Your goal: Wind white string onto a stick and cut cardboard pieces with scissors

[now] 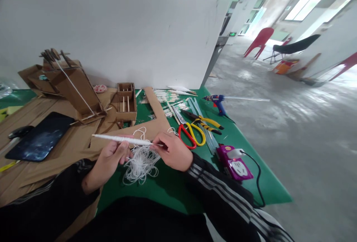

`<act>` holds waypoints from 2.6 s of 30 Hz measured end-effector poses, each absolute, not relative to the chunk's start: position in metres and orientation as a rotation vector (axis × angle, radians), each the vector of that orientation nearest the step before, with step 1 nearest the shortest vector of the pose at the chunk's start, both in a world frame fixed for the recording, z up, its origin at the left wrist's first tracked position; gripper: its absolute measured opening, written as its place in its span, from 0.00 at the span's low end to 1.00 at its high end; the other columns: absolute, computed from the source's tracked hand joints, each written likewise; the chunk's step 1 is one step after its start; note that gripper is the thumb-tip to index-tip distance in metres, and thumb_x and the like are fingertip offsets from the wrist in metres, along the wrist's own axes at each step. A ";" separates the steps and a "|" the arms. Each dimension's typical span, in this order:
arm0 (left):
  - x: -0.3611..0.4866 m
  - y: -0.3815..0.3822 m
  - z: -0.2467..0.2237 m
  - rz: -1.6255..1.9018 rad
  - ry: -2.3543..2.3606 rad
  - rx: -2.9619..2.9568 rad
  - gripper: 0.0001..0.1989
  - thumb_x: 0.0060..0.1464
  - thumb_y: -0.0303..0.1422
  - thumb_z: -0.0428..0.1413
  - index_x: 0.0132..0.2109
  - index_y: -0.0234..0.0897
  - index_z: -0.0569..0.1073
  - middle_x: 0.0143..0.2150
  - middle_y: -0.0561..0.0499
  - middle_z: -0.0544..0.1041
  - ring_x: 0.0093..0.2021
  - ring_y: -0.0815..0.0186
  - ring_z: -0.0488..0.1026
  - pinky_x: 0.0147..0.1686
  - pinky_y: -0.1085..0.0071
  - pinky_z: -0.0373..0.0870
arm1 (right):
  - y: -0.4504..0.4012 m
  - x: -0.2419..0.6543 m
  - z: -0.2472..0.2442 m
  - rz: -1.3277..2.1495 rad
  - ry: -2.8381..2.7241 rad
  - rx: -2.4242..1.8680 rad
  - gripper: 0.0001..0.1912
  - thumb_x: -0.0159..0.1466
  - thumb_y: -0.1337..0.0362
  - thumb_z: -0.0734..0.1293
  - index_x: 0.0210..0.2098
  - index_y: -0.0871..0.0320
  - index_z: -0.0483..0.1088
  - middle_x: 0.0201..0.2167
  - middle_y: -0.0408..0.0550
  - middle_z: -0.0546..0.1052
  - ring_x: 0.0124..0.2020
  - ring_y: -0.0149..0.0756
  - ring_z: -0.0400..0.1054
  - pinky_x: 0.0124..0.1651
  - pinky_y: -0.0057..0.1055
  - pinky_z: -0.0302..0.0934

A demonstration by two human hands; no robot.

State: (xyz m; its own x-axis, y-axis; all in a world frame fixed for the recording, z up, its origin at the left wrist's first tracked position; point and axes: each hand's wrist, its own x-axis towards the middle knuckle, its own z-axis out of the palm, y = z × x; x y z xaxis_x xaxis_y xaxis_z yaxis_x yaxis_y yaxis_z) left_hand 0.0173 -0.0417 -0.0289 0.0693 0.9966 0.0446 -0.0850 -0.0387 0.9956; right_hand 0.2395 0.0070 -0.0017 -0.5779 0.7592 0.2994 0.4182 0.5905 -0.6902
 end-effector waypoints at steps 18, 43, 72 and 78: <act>0.015 -0.041 -0.021 1.209 1.120 1.307 0.16 0.63 0.41 0.49 0.51 0.36 0.67 0.26 0.55 0.71 0.29 0.67 0.70 0.34 0.70 0.68 | 0.010 0.241 -0.002 0.718 -2.269 -1.020 0.11 0.69 0.62 0.58 0.32 0.57 0.67 0.24 0.44 0.71 0.25 0.32 0.63 0.31 0.29 0.57; 0.015 -0.040 -0.020 1.203 1.149 1.321 0.17 0.61 0.43 0.51 0.49 0.34 0.68 0.27 0.52 0.71 0.29 0.65 0.70 0.31 0.69 0.70 | 0.010 0.246 0.005 0.840 -2.157 -1.038 0.07 0.68 0.60 0.60 0.37 0.57 0.64 0.26 0.43 0.69 0.25 0.32 0.62 0.28 0.28 0.58; 0.015 -0.040 -0.020 1.252 1.135 1.337 0.13 0.62 0.40 0.51 0.48 0.36 0.66 0.26 0.55 0.71 0.27 0.68 0.69 0.28 0.72 0.67 | 0.015 0.252 0.002 0.753 -2.136 -1.048 0.09 0.69 0.58 0.59 0.36 0.56 0.64 0.27 0.44 0.70 0.27 0.33 0.62 0.30 0.29 0.58; 0.015 -0.040 -0.020 1.249 1.111 1.307 0.14 0.61 0.41 0.51 0.48 0.36 0.66 0.26 0.54 0.71 0.27 0.67 0.69 0.28 0.71 0.68 | 0.016 0.252 0.002 0.769 -2.124 -1.085 0.11 0.69 0.58 0.57 0.35 0.56 0.65 0.27 0.44 0.70 0.27 0.33 0.63 0.31 0.29 0.58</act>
State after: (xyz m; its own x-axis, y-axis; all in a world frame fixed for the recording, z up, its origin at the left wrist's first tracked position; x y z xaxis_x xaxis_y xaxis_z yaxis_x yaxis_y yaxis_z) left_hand 0.0154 -0.0404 -0.0196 0.0539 0.9929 0.1063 -0.0103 -0.1059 0.9943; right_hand 0.2523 0.0162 0.0019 -0.4667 0.8444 0.2629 0.4802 0.4916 -0.7264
